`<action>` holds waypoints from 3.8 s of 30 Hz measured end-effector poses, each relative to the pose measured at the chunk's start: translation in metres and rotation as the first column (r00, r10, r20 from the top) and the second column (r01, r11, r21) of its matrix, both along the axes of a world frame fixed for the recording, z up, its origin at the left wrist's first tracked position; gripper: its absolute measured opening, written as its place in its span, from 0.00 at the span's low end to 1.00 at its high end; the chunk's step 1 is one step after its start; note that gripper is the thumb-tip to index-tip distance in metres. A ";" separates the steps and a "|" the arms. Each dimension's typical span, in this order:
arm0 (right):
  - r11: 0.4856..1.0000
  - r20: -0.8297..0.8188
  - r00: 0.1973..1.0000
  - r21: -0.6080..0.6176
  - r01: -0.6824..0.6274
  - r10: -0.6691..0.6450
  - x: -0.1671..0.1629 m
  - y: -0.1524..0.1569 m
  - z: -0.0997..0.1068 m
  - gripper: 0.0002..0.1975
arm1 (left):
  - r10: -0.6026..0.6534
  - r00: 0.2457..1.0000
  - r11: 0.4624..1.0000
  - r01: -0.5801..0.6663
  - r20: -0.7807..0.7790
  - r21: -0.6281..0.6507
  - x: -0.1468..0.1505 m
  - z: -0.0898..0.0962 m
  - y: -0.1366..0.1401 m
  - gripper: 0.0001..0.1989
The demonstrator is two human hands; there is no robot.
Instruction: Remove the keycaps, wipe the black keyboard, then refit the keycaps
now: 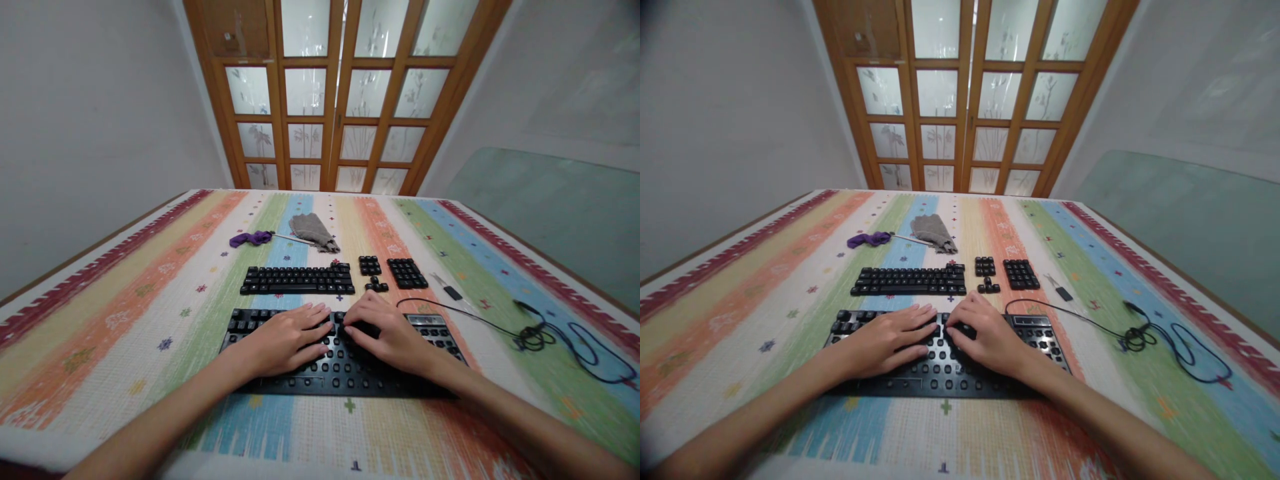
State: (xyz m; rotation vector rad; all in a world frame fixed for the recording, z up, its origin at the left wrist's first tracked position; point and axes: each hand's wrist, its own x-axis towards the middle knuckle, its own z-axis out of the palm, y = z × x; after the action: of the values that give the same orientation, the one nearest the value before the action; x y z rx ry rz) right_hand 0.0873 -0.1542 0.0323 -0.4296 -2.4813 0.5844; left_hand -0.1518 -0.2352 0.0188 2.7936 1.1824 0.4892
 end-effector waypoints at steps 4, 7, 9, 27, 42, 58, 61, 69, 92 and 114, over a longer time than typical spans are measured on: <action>0.998 -0.011 1.000 0.066 -0.015 0.016 -0.001 -0.003 -0.006 0.05 | 0.002 1.000 1.000 -0.002 -0.021 0.016 0.002 0.001 -0.001 0.21; 0.996 -0.006 1.000 0.091 -0.021 0.022 -0.003 -0.004 -0.008 0.05 | 0.007 0.999 0.999 -0.006 -0.032 0.037 0.002 0.001 -0.001 0.21; 0.994 -0.002 1.000 0.110 -0.014 0.014 -0.004 -0.005 -0.010 0.05 | 0.008 0.999 0.999 -0.006 -0.034 0.052 0.001 0.001 -0.001 0.20; 0.990 -0.020 0.997 0.117 0.075 -0.073 0.001 -0.003 -0.020 0.06 | -0.070 0.998 0.984 0.070 -0.005 0.166 0.009 0.004 0.012 0.15; 0.969 0.055 0.997 0.242 0.044 -0.059 -0.008 0.040 0.019 0.07 | -0.009 1.000 0.978 0.004 0.022 0.209 0.023 0.002 0.012 0.14; 0.950 0.312 0.903 0.196 0.243 -0.296 -0.073 0.137 -0.007 0.07 | 0.040 0.999 0.982 -0.044 0.025 0.182 0.031 0.000 0.008 0.14; 0.952 0.311 0.905 0.190 0.240 -0.290 -0.076 0.142 -0.009 0.06 | 0.039 0.999 0.983 -0.043 0.021 0.180 0.030 0.000 0.008 0.14; 0.962 0.263 0.928 0.144 0.234 -0.265 -0.080 0.142 -0.009 0.05 | 0.026 0.998 0.976 -0.039 0.065 0.213 0.027 -0.003 0.010 0.14; 0.987 0.139 0.989 -0.144 0.073 -0.053 0.024 0.005 0.008 0.03 | -0.009 0.966 0.988 -0.031 0.260 0.149 0.035 -0.008 0.026 0.09; 0.999 0.046 0.998 0.033 0.037 -0.038 0.013 0.000 -0.020 0.03 | -0.029 0.992 0.954 -0.009 0.120 0.301 0.042 -0.004 0.019 0.14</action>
State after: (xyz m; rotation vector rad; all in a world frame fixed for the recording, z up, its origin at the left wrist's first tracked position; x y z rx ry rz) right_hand 0.1000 -0.1538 0.0127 -0.4810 -2.5178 0.5243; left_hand -0.1099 -0.2162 0.0147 2.9598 1.1539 0.8980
